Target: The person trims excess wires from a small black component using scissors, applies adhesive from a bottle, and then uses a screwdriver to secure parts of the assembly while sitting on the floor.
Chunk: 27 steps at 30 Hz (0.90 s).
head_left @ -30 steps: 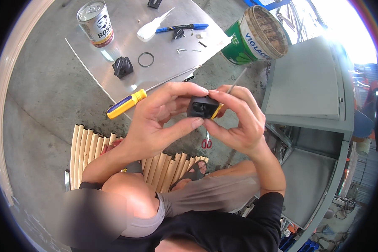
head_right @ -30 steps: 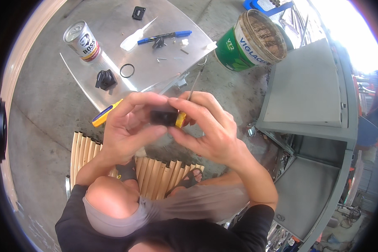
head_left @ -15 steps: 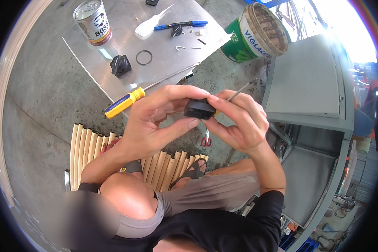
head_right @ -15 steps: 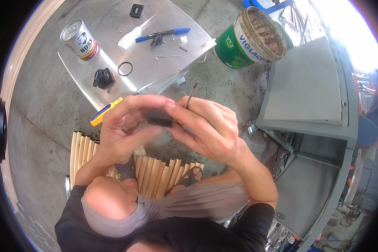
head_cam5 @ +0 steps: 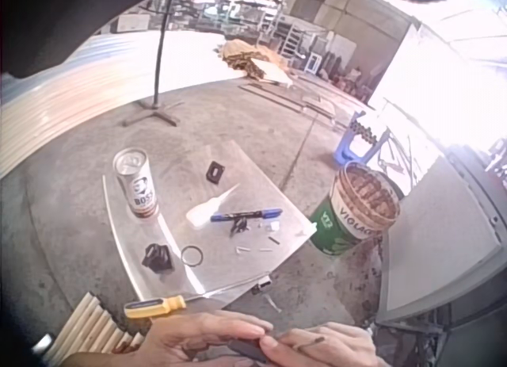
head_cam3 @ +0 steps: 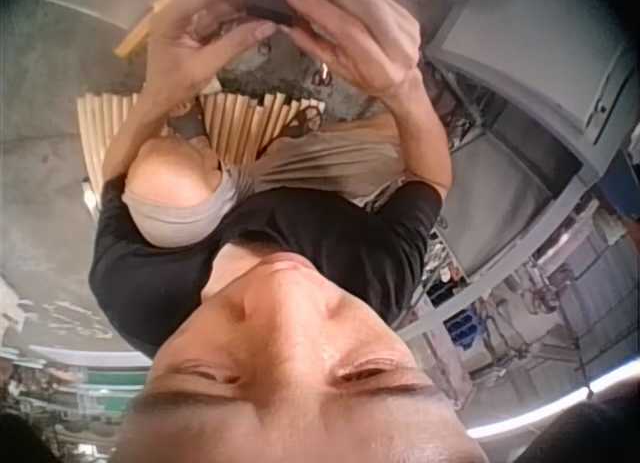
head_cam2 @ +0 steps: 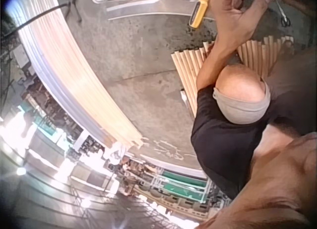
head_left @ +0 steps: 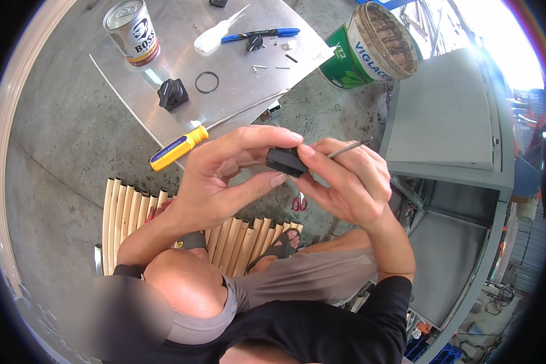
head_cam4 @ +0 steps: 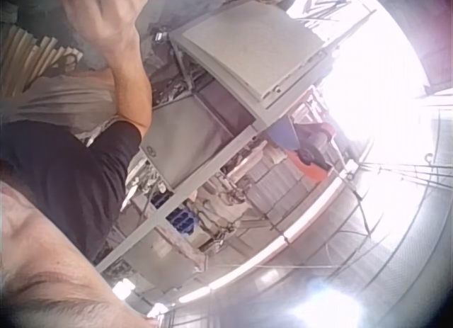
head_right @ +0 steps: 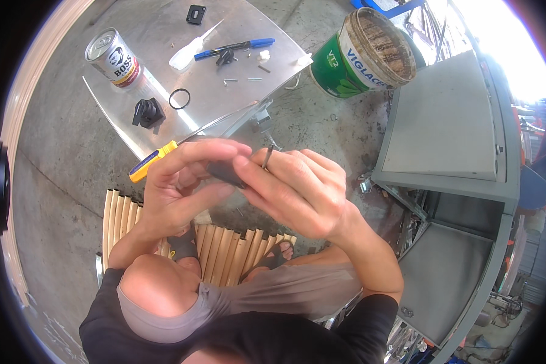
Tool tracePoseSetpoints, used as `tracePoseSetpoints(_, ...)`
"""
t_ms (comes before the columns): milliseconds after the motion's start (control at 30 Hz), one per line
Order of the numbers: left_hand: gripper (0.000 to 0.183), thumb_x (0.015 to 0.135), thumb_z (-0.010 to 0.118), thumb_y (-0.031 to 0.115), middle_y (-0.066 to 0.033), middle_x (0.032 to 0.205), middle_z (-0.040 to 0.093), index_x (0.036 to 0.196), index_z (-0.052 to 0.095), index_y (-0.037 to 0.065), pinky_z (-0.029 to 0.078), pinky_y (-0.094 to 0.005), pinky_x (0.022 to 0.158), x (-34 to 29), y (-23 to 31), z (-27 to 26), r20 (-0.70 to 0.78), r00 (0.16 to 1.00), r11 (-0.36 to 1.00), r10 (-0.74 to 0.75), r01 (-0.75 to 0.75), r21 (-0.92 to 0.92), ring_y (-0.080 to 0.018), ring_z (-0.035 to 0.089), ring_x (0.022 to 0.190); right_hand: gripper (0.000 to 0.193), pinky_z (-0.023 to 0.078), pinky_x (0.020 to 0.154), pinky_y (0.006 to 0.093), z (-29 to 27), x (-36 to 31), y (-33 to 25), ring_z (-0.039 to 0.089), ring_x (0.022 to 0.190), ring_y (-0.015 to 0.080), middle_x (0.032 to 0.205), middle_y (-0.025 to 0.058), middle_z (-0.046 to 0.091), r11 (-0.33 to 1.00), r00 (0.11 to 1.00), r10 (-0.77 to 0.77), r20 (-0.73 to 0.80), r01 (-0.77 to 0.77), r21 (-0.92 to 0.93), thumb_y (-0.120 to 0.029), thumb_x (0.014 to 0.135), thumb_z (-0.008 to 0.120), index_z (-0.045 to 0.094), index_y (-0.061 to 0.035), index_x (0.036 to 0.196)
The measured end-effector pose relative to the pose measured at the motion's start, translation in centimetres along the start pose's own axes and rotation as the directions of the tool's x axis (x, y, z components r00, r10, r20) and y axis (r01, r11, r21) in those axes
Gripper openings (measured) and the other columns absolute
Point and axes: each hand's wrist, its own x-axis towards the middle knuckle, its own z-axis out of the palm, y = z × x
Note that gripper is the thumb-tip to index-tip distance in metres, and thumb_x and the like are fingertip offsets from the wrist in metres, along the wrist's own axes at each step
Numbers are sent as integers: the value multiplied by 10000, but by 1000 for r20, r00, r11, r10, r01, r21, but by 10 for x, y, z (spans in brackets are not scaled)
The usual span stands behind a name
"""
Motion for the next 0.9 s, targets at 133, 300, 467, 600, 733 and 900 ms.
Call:
tracePoseSetpoints(133,465,907,657,-130,-122,1331,628,1352,593,-14,531,-371,1057,0,1,0,3,1000,1000,1,-1,1,-214,636,1220,470,530,557,284,-1,1,0,680,723,181,960,109,667,1000,1000,-2,8,2,-4,-26,625,857,742,57,1073)
tracePoseSetpoints(300,517,863,621,-190,-196,1360,616,1350,566,-26,524,-371,1060,-1,2,-1,3,1000,999,-30,30,17,-243,635,1237,473,530,559,283,1,0,0,678,718,178,951,100,662,1000,1000,3,-1,-3,-10,-26,624,856,745,49,1077)
tracePoseSetpoints(467,519,861,607,-198,-210,1345,623,1354,556,-43,538,-366,1043,-2,2,1,-29,998,998,-58,58,-4,-250,644,1222,472,520,552,279,2,0,-1,660,686,162,916,84,641,999,1000,5,11,-5,-44,-23,623,849,751,32,1081)
tracePoseSetpoints(600,522,856,592,-210,-218,1333,627,1354,548,-58,549,-354,1026,-2,1,0,-40,997,997,-72,70,-35,-257,655,1203,476,518,547,277,1,2,-2,651,672,158,916,84,627,999,1000,4,14,-4,-35,-20,616,837,754,26,1082)
tracePoseSetpoints(733,528,857,591,-212,-219,1328,629,1361,537,-66,548,-356,1026,-3,2,1,-54,994,995,-93,90,-52,-262,657,1203,499,541,566,290,2,1,-2,657,686,176,926,94,624,1000,1000,7,19,-6,-24,-15,602,830,747,44,1091)
tracePoseSetpoints(900,488,926,653,-121,-122,1359,592,1394,547,-32,536,-368,1064,-3,0,0,-29,995,992,-98,95,-84,-224,627,1240,545,554,574,297,2,0,-3,663,685,187,918,103,657,997,996,81,30,-81,12,-13,599,861,742,43,1128)
